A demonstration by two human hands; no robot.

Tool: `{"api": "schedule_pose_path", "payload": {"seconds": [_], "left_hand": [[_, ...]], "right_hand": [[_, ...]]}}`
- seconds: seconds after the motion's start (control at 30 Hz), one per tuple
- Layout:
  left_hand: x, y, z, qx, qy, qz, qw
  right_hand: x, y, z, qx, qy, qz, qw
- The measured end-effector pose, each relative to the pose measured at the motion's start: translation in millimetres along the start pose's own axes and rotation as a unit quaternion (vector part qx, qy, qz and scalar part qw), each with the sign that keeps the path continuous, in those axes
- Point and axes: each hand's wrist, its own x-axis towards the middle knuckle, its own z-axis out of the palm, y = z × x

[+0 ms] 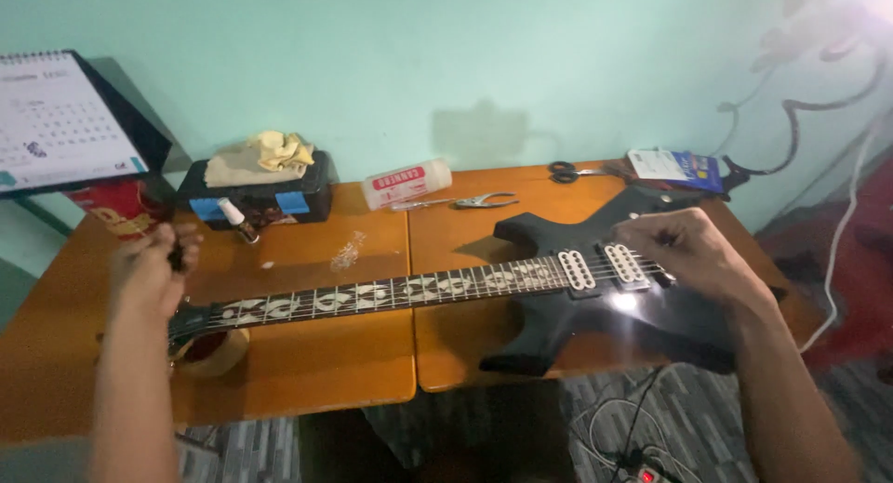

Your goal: The person is replacing the strings on an electric guitar by threading them through the bridge and winding them around the tuning pegs.

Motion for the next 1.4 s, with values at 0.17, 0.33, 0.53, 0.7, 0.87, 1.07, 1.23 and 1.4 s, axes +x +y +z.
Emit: {"api": "schedule_pose_path", "payload": {"seconds": [0.17,0.33,0.53,0.7,0.87,1.07,1.23,1.4], "left_hand": [[12,-6,28,-0.344,0.072,-0.232,0.907],[-60,8,100,-0.253,-0.084,-0.241,0.933],[-83,-76,215,0.228,-0.375,0.352,0.827],[-96,-95,287,0.317,-0.461,0.387,0.733],[-51,-129,310,0.290,-0.432,0.373,0.768],[-63,-115,340,0.403,-0.422,0.367,0.724],[-93,-145,382,0.235,-0.463,0.422,0.743],[-73,-98,377,0.267,-0.436,0.332,0.793]], "right_hand": [[49,6,18,-0.006,-0.019,0.022,1.000],[85,-5,37,-0.085,-0.068,0.061,0.992],[120,-21,93,-0.100,-0.129,-0.083,0.983],[145,-15,95,0.002,-0.188,-0.014,0.982],[146,13,58,0.117,-0.226,0.084,0.963],[155,57,42,0.052,-0.219,0.080,0.971],[163,111,86,-0.013,-0.226,-0.061,0.972],[171,118,82,0.057,-0.164,-0.016,0.985]]}}
